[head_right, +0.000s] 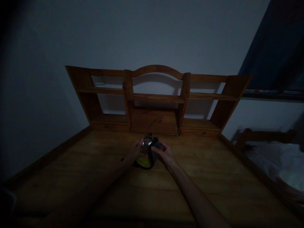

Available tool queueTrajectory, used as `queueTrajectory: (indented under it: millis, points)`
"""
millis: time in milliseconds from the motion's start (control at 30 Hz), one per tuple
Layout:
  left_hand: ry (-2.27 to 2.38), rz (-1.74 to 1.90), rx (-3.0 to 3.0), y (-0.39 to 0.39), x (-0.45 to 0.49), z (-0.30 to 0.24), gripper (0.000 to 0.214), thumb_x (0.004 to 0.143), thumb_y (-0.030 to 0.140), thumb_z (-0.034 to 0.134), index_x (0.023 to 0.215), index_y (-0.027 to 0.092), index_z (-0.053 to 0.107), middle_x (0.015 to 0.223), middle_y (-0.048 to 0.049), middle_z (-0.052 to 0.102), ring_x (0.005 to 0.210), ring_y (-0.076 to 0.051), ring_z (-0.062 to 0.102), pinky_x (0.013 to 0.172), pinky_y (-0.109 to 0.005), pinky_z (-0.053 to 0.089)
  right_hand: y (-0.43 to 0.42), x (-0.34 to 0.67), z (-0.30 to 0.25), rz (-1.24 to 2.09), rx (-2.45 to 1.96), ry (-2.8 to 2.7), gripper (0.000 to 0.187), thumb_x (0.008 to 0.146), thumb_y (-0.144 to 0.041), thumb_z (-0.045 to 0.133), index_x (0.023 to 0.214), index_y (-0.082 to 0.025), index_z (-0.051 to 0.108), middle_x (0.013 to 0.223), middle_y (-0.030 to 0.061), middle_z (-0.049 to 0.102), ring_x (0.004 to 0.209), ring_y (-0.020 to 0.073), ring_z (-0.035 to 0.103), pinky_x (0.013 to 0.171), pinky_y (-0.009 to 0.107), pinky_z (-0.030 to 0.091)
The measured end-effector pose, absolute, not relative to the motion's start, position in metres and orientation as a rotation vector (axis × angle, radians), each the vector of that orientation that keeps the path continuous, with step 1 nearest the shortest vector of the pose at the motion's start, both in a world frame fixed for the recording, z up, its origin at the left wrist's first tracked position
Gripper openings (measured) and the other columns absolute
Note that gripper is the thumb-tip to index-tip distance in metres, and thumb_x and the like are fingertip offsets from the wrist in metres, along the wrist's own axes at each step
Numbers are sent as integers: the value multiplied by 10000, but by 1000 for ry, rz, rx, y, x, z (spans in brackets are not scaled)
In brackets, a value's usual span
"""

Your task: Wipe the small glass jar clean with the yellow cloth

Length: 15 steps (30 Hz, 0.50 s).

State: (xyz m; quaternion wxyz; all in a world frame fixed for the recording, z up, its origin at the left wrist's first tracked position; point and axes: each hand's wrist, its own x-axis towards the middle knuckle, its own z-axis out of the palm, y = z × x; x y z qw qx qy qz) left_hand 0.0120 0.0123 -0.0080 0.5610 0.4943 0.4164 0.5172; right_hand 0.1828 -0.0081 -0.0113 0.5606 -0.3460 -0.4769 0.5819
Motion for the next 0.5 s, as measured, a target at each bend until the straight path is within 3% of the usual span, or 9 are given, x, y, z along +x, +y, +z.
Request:
queueTrajectory:
  millis: [100, 200, 500]
  points:
    - [954, 1210, 1235, 12, 12, -10, 533, 794, 668, 507, 937, 157, 558, 600, 13, 606, 337, -115, 527, 302, -217, 412, -7, 182, -12, 1356, -821, -1117, 475, 626, -314, 841, 1064, -223, 681, 1026, 53, 716, 868, 207, 665, 756, 304, 514]
    - [955, 1244, 1225, 12, 13, -11, 496, 778, 656, 550, 911, 179, 524, 602, 36, 592, 316, -98, 500, 284, -202, 382, -4, 181, -15, 1327, -820, -1102, 441, 623, -308, 843, 1028, -220, 694, 1002, 43, 721, 864, 196, 662, 773, 295, 508]
    - [836, 1230, 1174, 11, 18, -9, 469, 742, 552, 672, 960, 158, 542, 740, -30, 668, 490, -143, 643, 450, -248, 530, -3, 182, -14, 1266, -892, -998, 447, 616, -362, 837, 1016, -214, 703, 956, 42, 728, 786, 186, 666, 681, 271, 507]
